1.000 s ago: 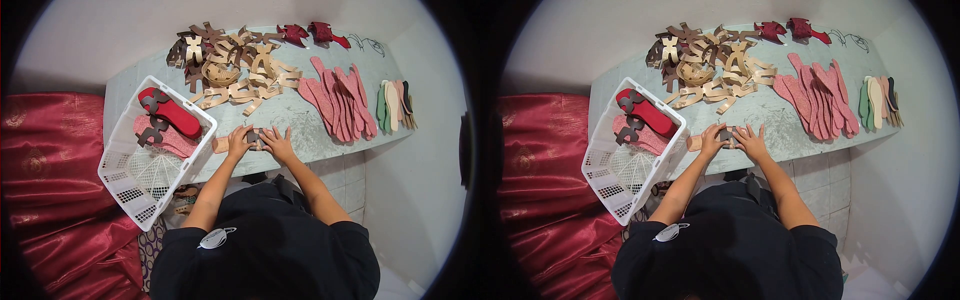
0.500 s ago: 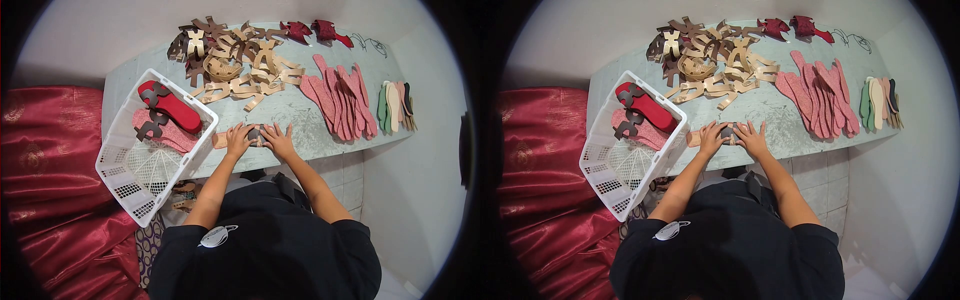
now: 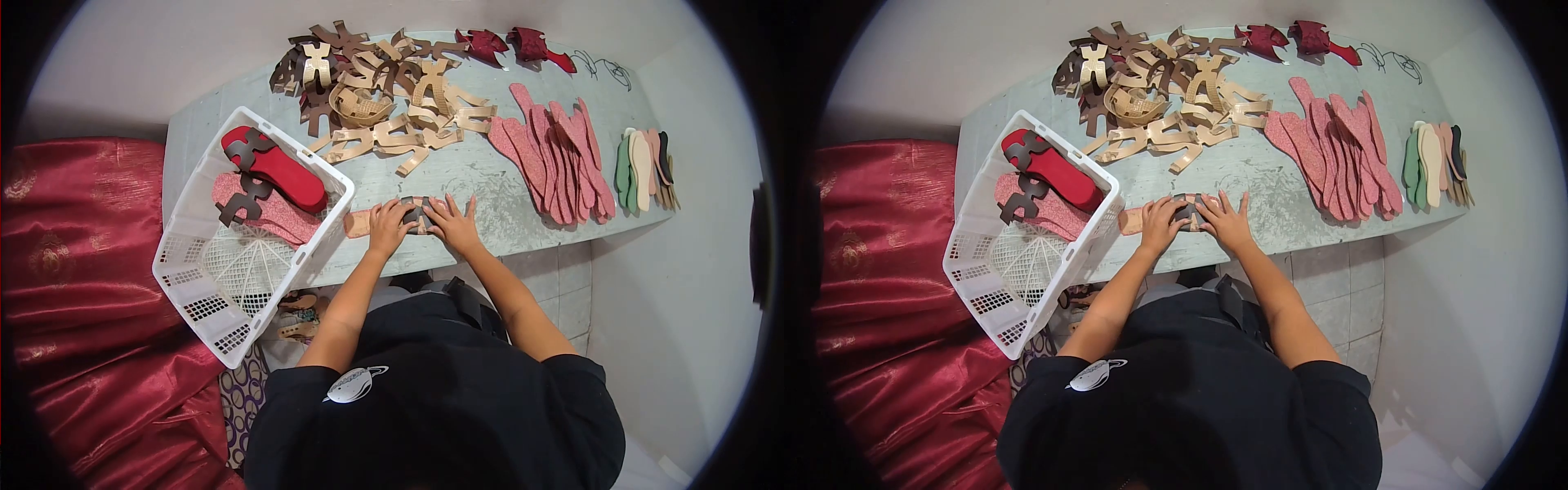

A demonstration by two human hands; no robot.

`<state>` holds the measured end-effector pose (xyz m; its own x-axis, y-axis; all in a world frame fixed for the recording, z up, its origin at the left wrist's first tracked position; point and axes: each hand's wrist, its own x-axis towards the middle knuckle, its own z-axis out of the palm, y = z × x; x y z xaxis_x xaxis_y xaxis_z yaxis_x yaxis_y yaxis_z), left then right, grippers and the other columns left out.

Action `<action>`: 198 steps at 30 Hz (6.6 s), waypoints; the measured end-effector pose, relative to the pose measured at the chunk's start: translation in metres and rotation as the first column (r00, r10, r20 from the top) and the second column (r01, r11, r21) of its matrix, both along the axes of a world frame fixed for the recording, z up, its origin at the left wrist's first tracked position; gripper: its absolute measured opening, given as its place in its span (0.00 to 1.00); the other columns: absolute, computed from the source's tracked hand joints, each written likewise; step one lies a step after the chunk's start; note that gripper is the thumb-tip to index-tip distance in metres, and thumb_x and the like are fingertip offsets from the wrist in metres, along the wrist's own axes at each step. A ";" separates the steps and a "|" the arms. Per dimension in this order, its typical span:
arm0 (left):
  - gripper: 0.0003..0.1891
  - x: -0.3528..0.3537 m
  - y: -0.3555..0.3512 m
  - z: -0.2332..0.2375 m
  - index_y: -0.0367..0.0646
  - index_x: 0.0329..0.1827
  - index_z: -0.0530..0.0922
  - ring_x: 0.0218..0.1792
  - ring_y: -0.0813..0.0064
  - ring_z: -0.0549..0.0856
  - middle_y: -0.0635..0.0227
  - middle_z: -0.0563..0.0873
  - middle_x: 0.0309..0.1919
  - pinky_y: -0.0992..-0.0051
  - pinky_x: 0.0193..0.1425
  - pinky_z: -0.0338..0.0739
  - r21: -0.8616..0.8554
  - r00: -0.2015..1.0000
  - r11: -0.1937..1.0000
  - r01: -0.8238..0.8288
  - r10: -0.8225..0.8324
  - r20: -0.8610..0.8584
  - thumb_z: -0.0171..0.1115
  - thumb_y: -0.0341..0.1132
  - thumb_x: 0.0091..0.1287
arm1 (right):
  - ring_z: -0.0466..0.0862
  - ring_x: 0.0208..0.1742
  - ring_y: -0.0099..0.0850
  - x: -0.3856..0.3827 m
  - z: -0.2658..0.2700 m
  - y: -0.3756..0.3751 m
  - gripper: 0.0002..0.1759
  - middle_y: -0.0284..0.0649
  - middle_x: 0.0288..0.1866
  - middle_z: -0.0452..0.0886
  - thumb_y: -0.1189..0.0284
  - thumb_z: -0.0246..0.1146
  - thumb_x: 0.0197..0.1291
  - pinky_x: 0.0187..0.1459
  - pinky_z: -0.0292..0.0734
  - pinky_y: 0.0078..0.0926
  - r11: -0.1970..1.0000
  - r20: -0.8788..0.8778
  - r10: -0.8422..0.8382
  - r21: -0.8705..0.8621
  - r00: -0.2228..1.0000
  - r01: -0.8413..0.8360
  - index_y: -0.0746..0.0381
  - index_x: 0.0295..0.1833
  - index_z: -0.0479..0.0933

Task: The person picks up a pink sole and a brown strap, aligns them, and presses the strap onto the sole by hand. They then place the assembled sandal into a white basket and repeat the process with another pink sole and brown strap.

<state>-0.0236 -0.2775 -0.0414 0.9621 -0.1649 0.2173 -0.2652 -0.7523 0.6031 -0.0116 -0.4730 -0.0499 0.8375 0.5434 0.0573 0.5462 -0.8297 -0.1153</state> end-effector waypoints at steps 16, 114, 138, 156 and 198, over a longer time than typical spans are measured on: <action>0.12 -0.007 -0.005 -0.009 0.48 0.42 0.78 0.47 0.71 0.78 0.71 0.82 0.37 0.68 0.52 0.65 0.073 0.973 0.991 0.109 -0.122 0.197 0.60 0.35 0.54 | 0.57 0.67 0.37 0.000 0.001 0.000 0.29 0.21 0.68 0.56 0.50 0.50 0.55 0.58 0.31 0.72 1.000 0.018 0.008 0.002 1.000 -0.008 0.40 0.64 0.59; 0.13 -0.026 0.073 0.174 0.35 0.46 0.71 0.36 0.85 0.78 0.69 0.80 0.37 0.85 0.41 0.74 -0.877 0.929 0.426 -0.224 -0.178 -0.324 0.60 0.25 0.58 | 0.78 0.34 0.20 0.034 0.177 0.086 0.25 0.36 0.38 0.78 0.80 0.62 0.51 0.36 0.77 0.16 0.056 -0.572 0.652 0.691 0.498 0.721 0.62 0.55 0.64; 0.13 -0.074 0.115 0.188 0.37 0.42 0.74 0.37 0.84 0.79 0.69 0.81 0.37 0.83 0.43 0.73 -0.918 0.943 0.238 -0.318 0.183 -0.279 0.63 0.24 0.55 | 0.75 0.30 0.16 0.030 0.202 0.170 0.19 0.27 0.36 0.72 0.77 0.60 0.54 0.27 0.73 0.15 0.201 -0.497 0.797 0.754 0.344 0.625 0.56 0.50 0.63; 0.08 -0.030 0.219 0.195 0.37 0.37 0.74 0.33 0.83 0.79 0.69 0.81 0.33 0.83 0.39 0.73 -0.942 0.750 0.270 -0.198 0.661 0.031 0.62 0.25 0.56 | 0.70 0.54 0.21 0.051 0.188 0.220 0.16 0.33 0.52 0.72 0.70 0.56 0.60 0.52 0.68 0.22 0.191 -0.472 0.739 0.832 0.481 0.522 0.58 0.54 0.66; 0.10 0.013 0.255 0.035 0.37 0.35 0.73 0.31 0.81 0.79 0.69 0.79 0.30 0.81 0.33 0.73 -0.730 0.561 0.246 -0.637 0.798 -0.221 0.64 0.26 0.51 | 0.71 0.56 0.45 0.063 0.128 0.224 0.20 0.49 0.55 0.71 0.71 0.59 0.51 0.57 0.63 0.36 0.619 -0.104 0.532 0.724 0.840 -0.303 0.63 0.52 0.70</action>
